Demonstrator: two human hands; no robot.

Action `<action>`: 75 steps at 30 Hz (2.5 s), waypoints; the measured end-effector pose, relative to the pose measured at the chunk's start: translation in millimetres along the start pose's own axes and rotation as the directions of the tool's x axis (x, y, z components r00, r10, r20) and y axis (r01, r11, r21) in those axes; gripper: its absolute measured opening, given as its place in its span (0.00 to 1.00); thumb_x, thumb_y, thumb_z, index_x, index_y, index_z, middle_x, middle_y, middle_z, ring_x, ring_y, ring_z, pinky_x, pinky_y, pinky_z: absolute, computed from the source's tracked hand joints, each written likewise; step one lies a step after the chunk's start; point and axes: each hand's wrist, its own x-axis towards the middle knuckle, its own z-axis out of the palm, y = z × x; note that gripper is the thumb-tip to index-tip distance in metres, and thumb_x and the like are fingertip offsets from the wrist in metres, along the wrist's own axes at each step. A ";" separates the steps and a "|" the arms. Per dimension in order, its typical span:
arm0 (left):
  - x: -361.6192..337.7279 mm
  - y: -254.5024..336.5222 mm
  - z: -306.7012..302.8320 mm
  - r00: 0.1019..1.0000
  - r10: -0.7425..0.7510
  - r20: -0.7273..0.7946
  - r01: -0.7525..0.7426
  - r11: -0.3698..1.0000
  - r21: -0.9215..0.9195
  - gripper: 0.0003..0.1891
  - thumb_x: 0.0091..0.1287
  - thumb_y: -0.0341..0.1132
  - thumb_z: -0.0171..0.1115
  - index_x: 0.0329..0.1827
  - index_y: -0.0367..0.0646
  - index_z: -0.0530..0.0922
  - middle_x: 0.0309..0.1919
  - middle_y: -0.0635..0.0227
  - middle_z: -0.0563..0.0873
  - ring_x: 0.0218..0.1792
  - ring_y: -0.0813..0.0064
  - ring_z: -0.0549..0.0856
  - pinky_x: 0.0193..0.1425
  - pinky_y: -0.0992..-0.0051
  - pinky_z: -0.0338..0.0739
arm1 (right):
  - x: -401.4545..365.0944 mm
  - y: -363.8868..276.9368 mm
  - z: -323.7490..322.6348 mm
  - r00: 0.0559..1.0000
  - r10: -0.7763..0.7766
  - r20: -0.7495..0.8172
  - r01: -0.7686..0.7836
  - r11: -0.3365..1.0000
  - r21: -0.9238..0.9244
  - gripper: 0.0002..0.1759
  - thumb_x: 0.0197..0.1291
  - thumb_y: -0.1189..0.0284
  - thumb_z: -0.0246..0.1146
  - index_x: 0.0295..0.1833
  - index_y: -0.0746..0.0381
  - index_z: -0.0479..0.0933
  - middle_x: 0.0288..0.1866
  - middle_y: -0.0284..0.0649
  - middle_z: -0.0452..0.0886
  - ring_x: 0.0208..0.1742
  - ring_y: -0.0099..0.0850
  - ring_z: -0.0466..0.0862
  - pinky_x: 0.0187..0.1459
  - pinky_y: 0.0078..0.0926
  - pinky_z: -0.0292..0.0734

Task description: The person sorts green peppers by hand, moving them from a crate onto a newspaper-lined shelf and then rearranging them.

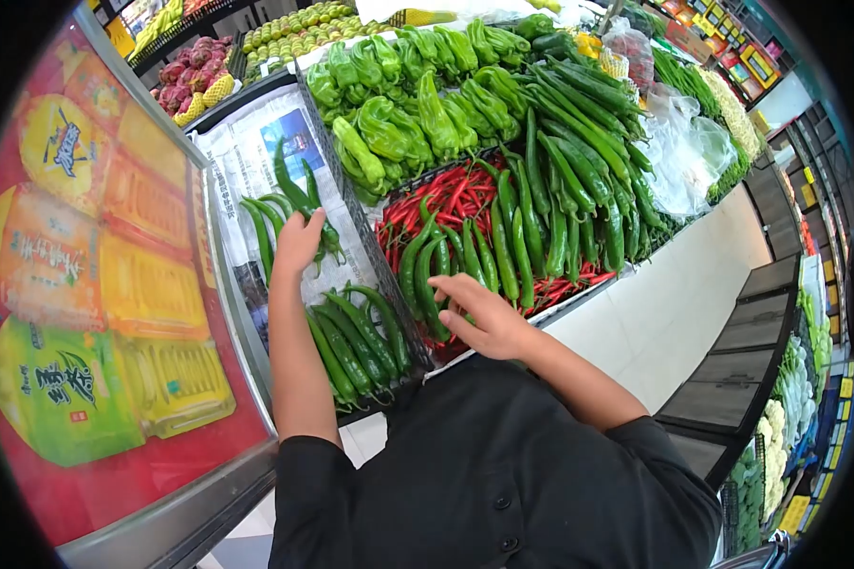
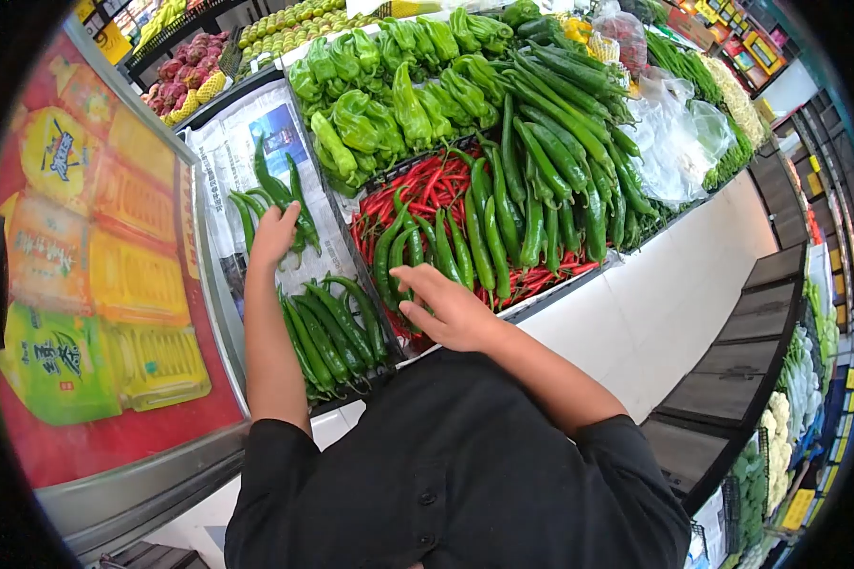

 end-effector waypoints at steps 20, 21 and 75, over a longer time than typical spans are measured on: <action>39.9 6.3 49.5 0.995 -0.101 0.010 0.088 0.902 0.422 0.23 0.65 0.41 0.68 0.54 0.34 0.72 0.46 0.40 0.88 0.50 0.42 0.88 0.56 0.50 0.81 | -13.8 7.4 2.8 0.988 0.107 0.111 -0.099 0.992 -0.080 0.26 0.74 0.66 0.58 0.73 0.62 0.67 0.57 0.48 0.77 0.53 0.47 0.82 0.53 0.42 0.78; 38.5 8.0 49.4 0.996 -0.092 -0.006 0.086 0.901 0.426 0.23 0.65 0.40 0.68 0.55 0.35 0.71 0.47 0.40 0.88 0.51 0.41 0.87 0.56 0.50 0.81 | -13.8 8.9 2.5 0.990 0.091 0.106 -0.082 0.993 -0.087 0.26 0.74 0.66 0.58 0.74 0.62 0.67 0.57 0.49 0.77 0.53 0.47 0.82 0.53 0.42 0.78; -145.6 85.1 118.6 0.783 0.621 0.029 -0.602 0.746 0.286 0.14 0.68 0.33 0.66 0.52 0.42 0.73 0.44 0.57 0.82 0.47 0.54 0.81 0.51 0.55 0.69 | -26.0 19.4 -29.1 0.981 0.166 -0.105 -0.179 0.974 -0.136 0.22 0.66 0.74 0.65 0.65 0.64 0.75 0.47 0.45 0.79 0.40 0.36 0.83 0.45 0.35 0.79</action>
